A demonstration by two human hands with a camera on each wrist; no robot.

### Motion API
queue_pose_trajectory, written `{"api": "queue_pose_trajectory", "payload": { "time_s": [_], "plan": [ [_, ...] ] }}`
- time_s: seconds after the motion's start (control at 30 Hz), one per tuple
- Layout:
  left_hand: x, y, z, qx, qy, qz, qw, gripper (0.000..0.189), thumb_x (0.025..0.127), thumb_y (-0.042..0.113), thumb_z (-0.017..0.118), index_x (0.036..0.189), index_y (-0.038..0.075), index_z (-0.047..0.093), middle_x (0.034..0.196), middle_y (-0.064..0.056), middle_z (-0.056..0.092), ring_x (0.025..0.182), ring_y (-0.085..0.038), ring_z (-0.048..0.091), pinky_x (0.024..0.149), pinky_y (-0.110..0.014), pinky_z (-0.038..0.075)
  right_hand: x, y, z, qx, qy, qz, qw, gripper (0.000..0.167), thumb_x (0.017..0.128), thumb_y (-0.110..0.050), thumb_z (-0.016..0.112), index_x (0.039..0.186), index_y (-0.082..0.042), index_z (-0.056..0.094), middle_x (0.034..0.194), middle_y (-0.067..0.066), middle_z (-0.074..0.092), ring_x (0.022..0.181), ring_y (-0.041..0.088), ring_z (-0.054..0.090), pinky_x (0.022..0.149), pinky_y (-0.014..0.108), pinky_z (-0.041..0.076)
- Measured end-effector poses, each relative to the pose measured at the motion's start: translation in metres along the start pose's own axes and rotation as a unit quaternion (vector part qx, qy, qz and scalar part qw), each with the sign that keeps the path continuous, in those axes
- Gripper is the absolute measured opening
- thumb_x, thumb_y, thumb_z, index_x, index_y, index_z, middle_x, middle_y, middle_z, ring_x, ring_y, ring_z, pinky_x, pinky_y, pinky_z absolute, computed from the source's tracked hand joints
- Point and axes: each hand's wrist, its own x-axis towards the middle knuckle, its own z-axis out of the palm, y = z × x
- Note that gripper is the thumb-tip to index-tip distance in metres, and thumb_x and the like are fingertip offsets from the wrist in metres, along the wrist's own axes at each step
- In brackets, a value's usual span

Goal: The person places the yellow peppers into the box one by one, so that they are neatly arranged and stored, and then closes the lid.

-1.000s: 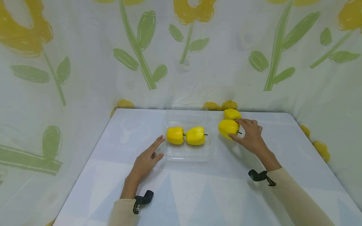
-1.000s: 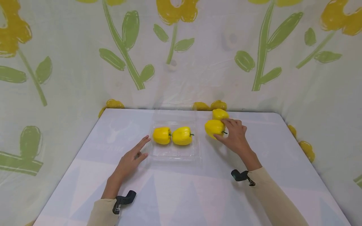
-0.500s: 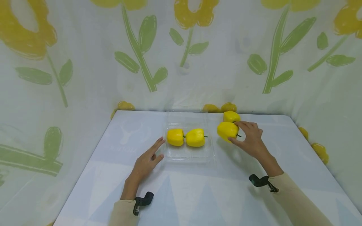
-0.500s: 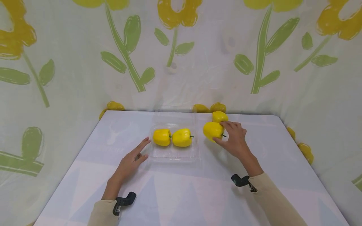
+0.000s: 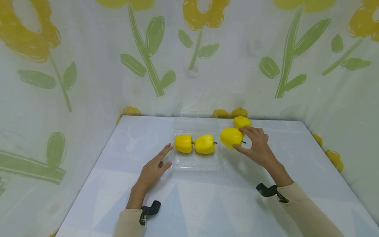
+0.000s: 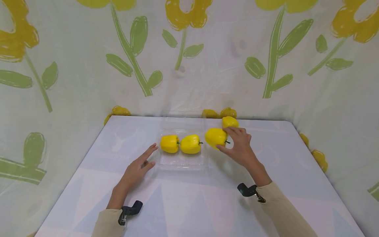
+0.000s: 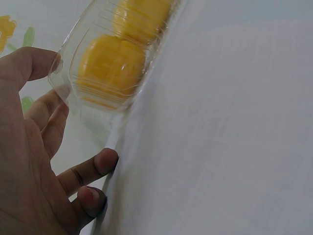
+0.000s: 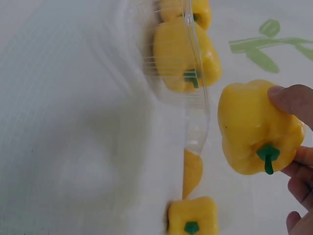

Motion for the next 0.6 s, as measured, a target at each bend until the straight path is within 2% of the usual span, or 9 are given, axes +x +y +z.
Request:
{"api": "queue_pose_trajectory", "payload": {
  "time_s": [0.23, 0.6],
  "plan": [
    [0.001, -0.002, 0.001, 0.000, 0.000, -0.003, 1.0000, 0.061, 0.102, 0.039, 0.057, 0.157, 0.040, 0.031, 0.160, 0.023, 0.025, 0.071, -0.009, 0.046, 0.057, -0.028, 0.037, 0.002, -0.009, 0.005, 0.015, -0.001, -0.018, 0.9997, 0.068, 0.075, -0.027, 0.090, 0.132, -0.005, 0.059, 0.137, 0.016, 0.054, 0.116, 0.037, 0.040, 0.084, 0.056, 0.023],
    [0.001, -0.001, 0.001, 0.003, -0.002, 0.000, 1.0000, 0.061, 0.102, 0.039, 0.056, 0.157, 0.038, 0.031, 0.161, 0.021, 0.025, 0.073, -0.010, 0.046, 0.060, -0.029, 0.038, 0.005, -0.025, 0.013, 0.033, -0.015, -0.036, 0.9987, 0.067, 0.077, -0.029, 0.088, 0.134, -0.010, 0.059, 0.136, 0.011, 0.055, 0.118, 0.033, 0.039, 0.082, 0.052, 0.022]
  ]
}}
